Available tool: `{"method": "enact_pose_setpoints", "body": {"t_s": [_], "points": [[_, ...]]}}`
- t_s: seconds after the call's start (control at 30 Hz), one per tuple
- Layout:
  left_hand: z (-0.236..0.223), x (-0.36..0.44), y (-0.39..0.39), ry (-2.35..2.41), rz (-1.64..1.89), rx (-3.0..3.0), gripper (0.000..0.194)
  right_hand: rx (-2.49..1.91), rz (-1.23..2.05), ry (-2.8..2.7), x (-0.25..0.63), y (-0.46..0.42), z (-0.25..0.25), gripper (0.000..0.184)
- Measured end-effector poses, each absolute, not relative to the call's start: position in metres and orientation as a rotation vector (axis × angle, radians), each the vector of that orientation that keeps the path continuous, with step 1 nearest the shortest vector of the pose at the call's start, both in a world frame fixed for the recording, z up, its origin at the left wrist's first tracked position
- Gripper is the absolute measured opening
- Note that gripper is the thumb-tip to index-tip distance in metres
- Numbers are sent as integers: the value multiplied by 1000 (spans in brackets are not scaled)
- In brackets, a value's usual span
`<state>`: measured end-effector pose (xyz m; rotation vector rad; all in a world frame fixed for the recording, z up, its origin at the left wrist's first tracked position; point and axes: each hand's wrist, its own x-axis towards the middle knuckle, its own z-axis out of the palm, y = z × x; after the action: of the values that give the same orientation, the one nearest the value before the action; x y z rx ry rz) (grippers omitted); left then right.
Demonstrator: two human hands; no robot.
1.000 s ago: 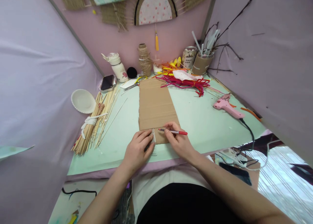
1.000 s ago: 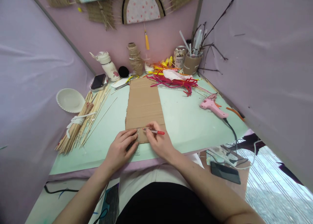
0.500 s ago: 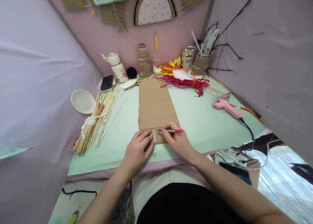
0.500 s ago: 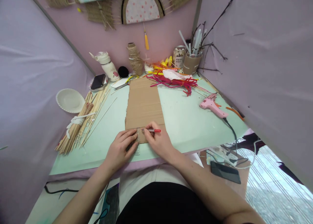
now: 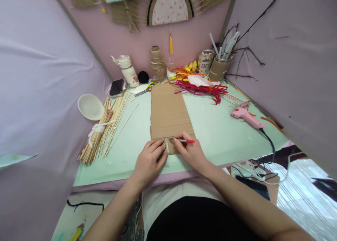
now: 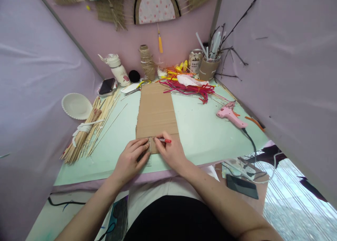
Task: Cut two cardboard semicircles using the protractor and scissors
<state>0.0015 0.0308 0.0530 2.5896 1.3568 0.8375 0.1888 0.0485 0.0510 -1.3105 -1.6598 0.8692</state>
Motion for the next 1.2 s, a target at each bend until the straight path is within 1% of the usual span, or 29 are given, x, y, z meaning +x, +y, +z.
{"method": "enact_pose_setpoints", "body": {"t_s": [0.8, 1.2], "points": [[51, 1, 30, 1377, 839, 2591, 20, -1316, 811, -1708, 185, 49, 47, 17], [51, 1, 29, 1396, 798, 2563, 19, -1297, 701, -1813, 184, 46, 43, 15]]}}
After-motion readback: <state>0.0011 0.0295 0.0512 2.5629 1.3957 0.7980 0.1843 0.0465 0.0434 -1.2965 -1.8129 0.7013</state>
